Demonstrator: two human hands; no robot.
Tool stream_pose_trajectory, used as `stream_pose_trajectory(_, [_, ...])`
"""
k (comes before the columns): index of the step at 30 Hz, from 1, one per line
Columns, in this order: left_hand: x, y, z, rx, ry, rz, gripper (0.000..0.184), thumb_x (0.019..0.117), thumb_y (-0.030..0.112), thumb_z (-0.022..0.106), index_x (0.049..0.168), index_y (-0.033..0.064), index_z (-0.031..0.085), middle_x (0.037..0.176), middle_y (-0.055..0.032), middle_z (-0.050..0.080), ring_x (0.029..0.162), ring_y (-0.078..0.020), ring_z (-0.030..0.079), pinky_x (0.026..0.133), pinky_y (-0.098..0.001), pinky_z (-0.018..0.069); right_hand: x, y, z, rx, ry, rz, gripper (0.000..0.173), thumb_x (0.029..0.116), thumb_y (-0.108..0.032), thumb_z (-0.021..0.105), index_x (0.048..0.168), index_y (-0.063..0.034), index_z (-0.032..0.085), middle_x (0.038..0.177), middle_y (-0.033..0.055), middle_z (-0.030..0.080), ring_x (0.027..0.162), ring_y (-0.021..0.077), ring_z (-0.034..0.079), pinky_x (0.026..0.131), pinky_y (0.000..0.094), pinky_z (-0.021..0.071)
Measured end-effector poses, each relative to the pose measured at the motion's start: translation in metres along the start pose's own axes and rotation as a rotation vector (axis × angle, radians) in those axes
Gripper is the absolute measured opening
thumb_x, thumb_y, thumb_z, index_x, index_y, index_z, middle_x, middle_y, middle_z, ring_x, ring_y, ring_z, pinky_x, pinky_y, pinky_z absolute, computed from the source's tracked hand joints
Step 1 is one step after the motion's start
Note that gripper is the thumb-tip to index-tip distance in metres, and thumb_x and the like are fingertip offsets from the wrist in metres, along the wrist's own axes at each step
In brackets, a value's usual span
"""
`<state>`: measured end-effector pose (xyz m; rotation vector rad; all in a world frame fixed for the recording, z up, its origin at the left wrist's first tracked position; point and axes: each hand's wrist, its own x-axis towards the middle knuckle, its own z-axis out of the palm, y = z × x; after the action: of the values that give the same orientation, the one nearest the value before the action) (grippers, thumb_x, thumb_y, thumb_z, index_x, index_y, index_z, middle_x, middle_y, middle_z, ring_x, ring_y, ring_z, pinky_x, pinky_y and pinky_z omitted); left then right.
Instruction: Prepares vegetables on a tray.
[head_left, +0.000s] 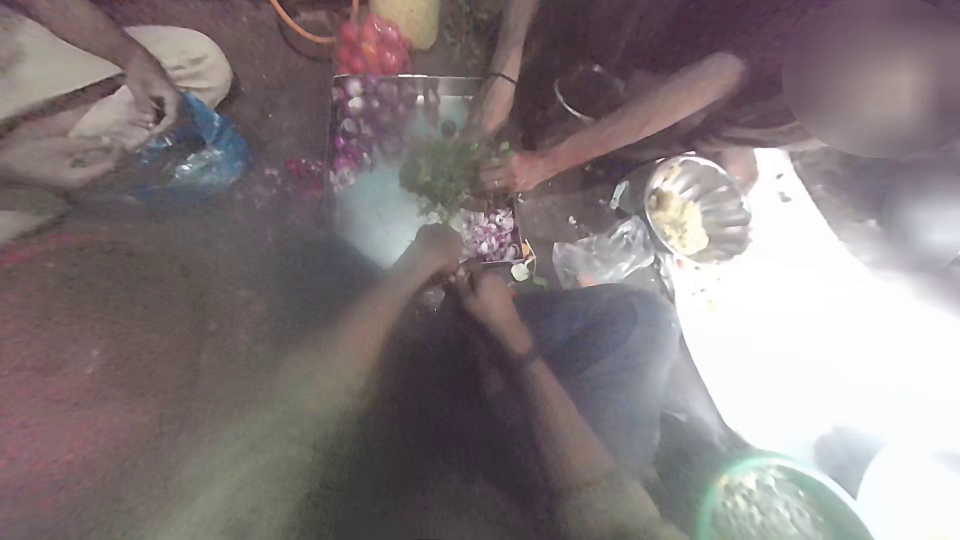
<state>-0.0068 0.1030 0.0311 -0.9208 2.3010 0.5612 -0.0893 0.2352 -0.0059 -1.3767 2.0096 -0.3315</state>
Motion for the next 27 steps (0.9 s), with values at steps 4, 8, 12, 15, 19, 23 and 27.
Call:
stream_pose_trajectory(4, [0.000, -0.001, 0.001, 0.002, 0.005, 0.011, 0.019, 0.0921, 0.028, 0.069, 0.091, 0.0085, 0.072, 0.098, -0.0147, 0.071, 0.097, -0.0359, 0.069, 0.074, -0.0601, 0.0543, -0.001, -0.001, -0.001, 0.000, -0.012, 0.025, 0.038, 0.1063, -0.041, 0.052, 0.123, -0.0095, 0.066, 0.096, 0.0128, 0.072, 0.095, 0.0307, 0.071, 0.089, 0.0529, 0.0556])
stream_pose_trajectory(8, [0.001, -0.002, 0.002, 0.008, 0.003, 0.019, 0.021, 0.0940, 0.029, 0.068, 0.093, 0.0087, 0.073, 0.100, -0.0153, 0.071, 0.098, -0.0365, 0.069, 0.076, -0.0609, 0.0547, -0.002, -0.002, -0.002, 0.004, -0.007, 0.028, 0.040, 0.1053, -0.041, 0.054, 0.125, -0.0086, 0.066, 0.098, 0.0148, 0.072, 0.097, 0.0328, 0.071, 0.090, 0.0554, 0.0556])
stream_pose_trajectory(12, [0.005, -0.004, 0.006, -0.011, 0.010, 0.000, 0.023, 0.0939, 0.030, 0.069, 0.096, 0.0080, 0.073, 0.102, -0.0165, 0.071, 0.100, -0.0376, 0.069, 0.078, -0.0622, 0.0545, -0.003, -0.001, -0.001, 0.025, 0.027, 0.008, 0.030, 0.1033, -0.035, 0.060, 0.117, -0.0090, 0.068, 0.094, 0.0145, 0.072, 0.092, 0.0343, 0.071, 0.084, 0.0586, 0.0568])
stream_pose_trajectory(15, [0.010, -0.006, 0.008, 0.011, -0.010, 0.010, 0.023, 0.0912, 0.032, 0.072, 0.097, 0.0089, 0.073, 0.104, -0.0172, 0.071, 0.102, -0.0390, 0.068, 0.080, -0.0646, 0.0542, -0.004, 0.005, 0.006, 0.015, 0.063, -0.010, 0.031, 0.1038, -0.037, 0.058, 0.114, -0.0100, 0.071, 0.091, 0.0143, 0.073, 0.087, 0.0346, 0.072, 0.078, 0.0601, 0.0579])
stream_pose_trajectory(19, [0.011, -0.007, 0.011, 0.030, 0.019, 0.027, 0.023, 0.0896, 0.033, 0.073, 0.094, 0.0107, 0.074, 0.101, -0.0163, 0.072, 0.099, -0.0397, 0.069, 0.078, -0.0661, 0.0540, -0.011, 0.008, 0.007, 0.036, 0.117, -0.079, 0.026, 0.1024, -0.034, 0.062, 0.112, -0.0116, 0.069, 0.085, 0.0130, 0.070, 0.077, 0.0331, 0.070, 0.067, 0.0581, 0.0576])
stream_pose_trajectory(23, [0.006, -0.004, 0.008, 0.020, 0.018, 0.016, 0.024, 0.0893, 0.032, 0.074, 0.097, 0.0083, 0.073, 0.101, -0.0187, 0.071, 0.099, -0.0416, 0.068, 0.078, -0.0666, 0.0536, -0.015, 0.011, 0.007, 0.103, 0.098, -0.101, 0.023, 0.1029, -0.032, 0.062, 0.114, -0.0130, 0.066, 0.080, 0.0109, 0.068, 0.069, 0.0291, 0.069, 0.060, 0.0540, 0.0580])
stream_pose_trajectory(27, [0.008, -0.004, 0.008, 0.018, 0.010, 0.022, 0.024, 0.0889, 0.030, 0.074, 0.098, 0.0084, 0.073, 0.101, -0.0188, 0.071, 0.099, -0.0418, 0.068, 0.078, -0.0665, 0.0533, -0.011, 0.009, 0.007, 0.121, 0.064, -0.066, 0.025, 0.1036, -0.035, 0.060, 0.117, -0.0138, 0.065, 0.079, 0.0100, 0.068, 0.067, 0.0289, 0.068, 0.059, 0.0548, 0.0573])
